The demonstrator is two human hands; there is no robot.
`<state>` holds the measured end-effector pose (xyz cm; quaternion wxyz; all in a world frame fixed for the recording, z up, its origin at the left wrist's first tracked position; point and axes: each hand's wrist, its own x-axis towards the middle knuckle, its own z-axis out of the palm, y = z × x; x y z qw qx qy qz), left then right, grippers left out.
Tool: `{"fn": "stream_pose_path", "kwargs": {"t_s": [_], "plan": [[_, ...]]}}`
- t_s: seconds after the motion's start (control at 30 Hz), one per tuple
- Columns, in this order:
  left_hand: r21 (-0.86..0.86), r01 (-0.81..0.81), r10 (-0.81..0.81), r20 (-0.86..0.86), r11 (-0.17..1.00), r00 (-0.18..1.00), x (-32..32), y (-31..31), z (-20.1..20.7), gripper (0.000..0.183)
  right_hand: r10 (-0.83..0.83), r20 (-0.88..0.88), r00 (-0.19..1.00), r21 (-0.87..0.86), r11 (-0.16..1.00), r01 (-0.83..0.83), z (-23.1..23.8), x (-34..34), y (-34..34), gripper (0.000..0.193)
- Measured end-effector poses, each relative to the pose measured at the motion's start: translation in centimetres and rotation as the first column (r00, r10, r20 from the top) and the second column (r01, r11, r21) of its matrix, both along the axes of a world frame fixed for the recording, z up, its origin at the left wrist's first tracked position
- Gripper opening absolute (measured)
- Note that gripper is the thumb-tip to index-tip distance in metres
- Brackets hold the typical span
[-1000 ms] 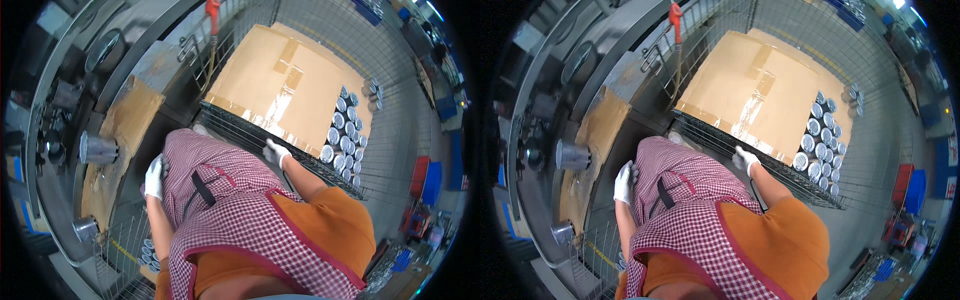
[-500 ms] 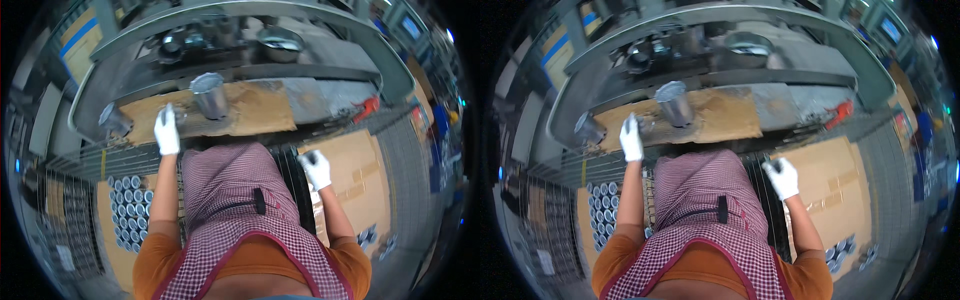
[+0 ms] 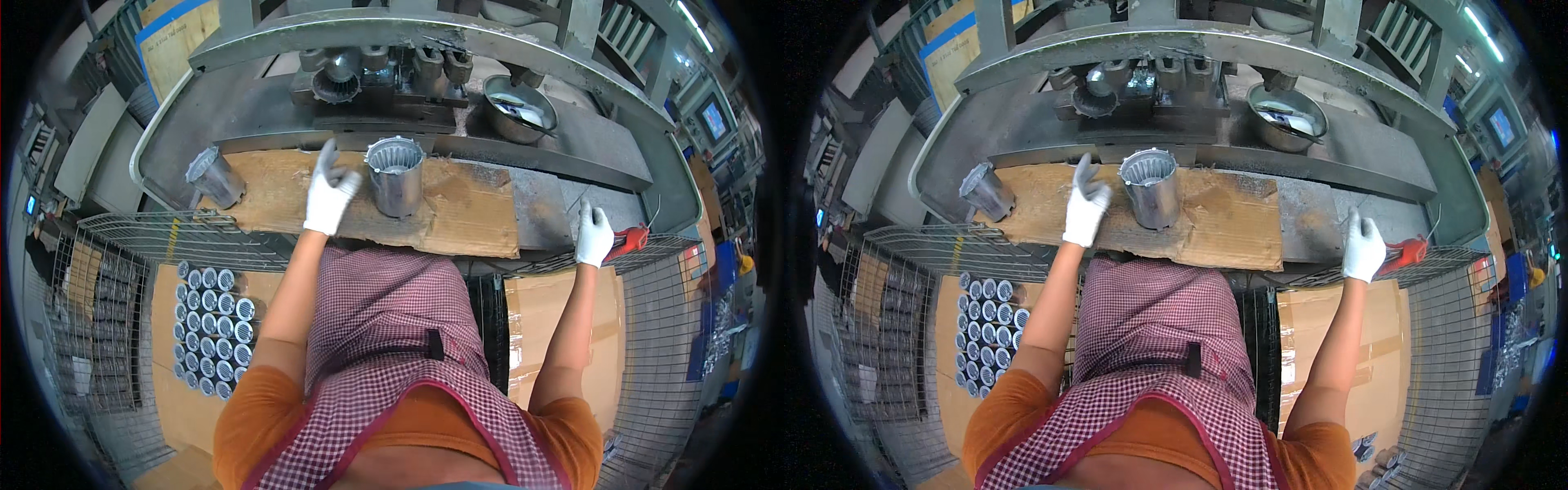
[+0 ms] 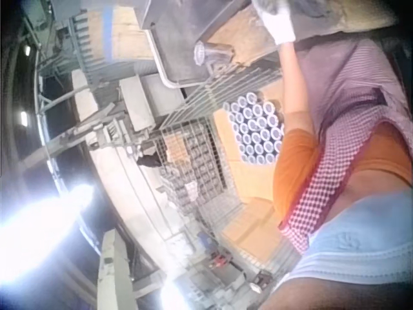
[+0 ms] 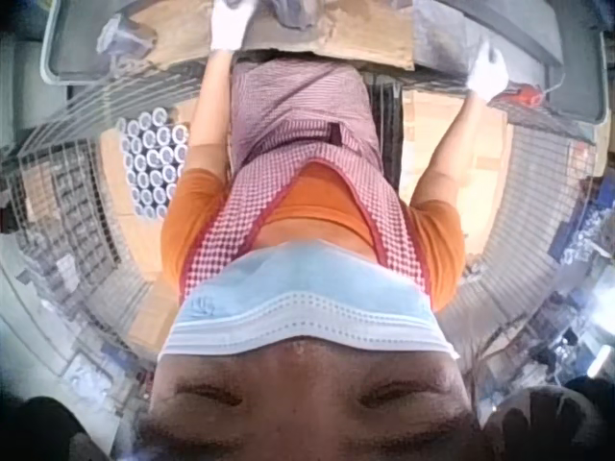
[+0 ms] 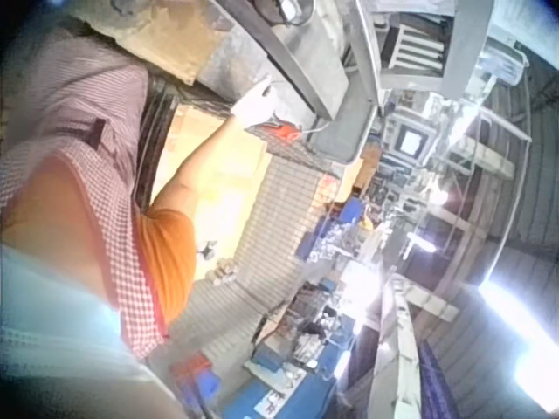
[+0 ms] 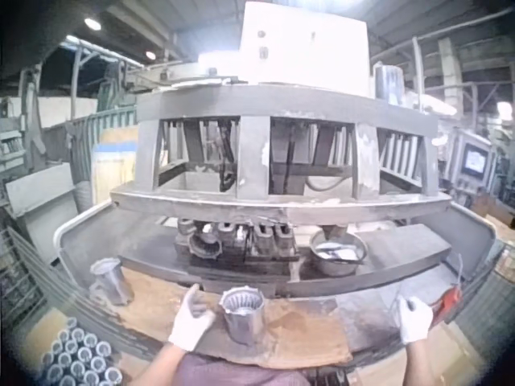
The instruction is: Processing cylindrical metal fan or housing components using a vertical press and manual scraping.
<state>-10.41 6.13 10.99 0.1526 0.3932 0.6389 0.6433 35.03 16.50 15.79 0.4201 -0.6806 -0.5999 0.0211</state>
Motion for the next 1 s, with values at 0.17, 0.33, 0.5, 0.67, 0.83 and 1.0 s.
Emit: {"fn": "stream_pose_path", "kwargs": {"t_s": [0.17,0.33,0.5,0.67,0.83,1.0], "plan": [[-0.508,0.138,-0.4,-0.454,0.85,0.796,3.9,-0.5,6.3,0.057,-0.03,0.057,0.998,-0.053,0.998,0.033,-1.6,2.0,1.3,0.045],[-0.115,0.313,-0.279,-0.79,0.943,0.547,6.5,-2.8,6.3,0.041,0.204,-0.118,0.972,0.246,0.954,-0.17,-1.4,0.5,-1.0,0.03],[0.039,0.486,-0.28,-0.776,0.873,0.565,10.1,-4.0,8.8,0.042,0.426,-0.33,0.842,0.194,0.904,-0.381,-1.1,-5.6,-8.3,0.045],[0.147,0.621,-0.347,-0.72,0.77,0.601,14.2,-4.6,10.4,0.044,0.225,-0.974,-0.034,0.176,0.648,-0.741,-1.1,-10.3,-13.4,0.102],[0.008,0.886,-0.762,-0.506,0.464,0.404,18.0,-3.9,9.2,0.062,0.195,-0.821,-0.537,0.553,0.506,-0.662,0.1,-9.1,-14.9,0.112],[-0.288,0.866,-0.891,-0.328,0.409,0.313,17.5,-4.0,8.4,0.092,0.361,-0.928,0.093,0.185,0.664,-0.724,-4.1,-3.2,-16.9,0.076]]}}
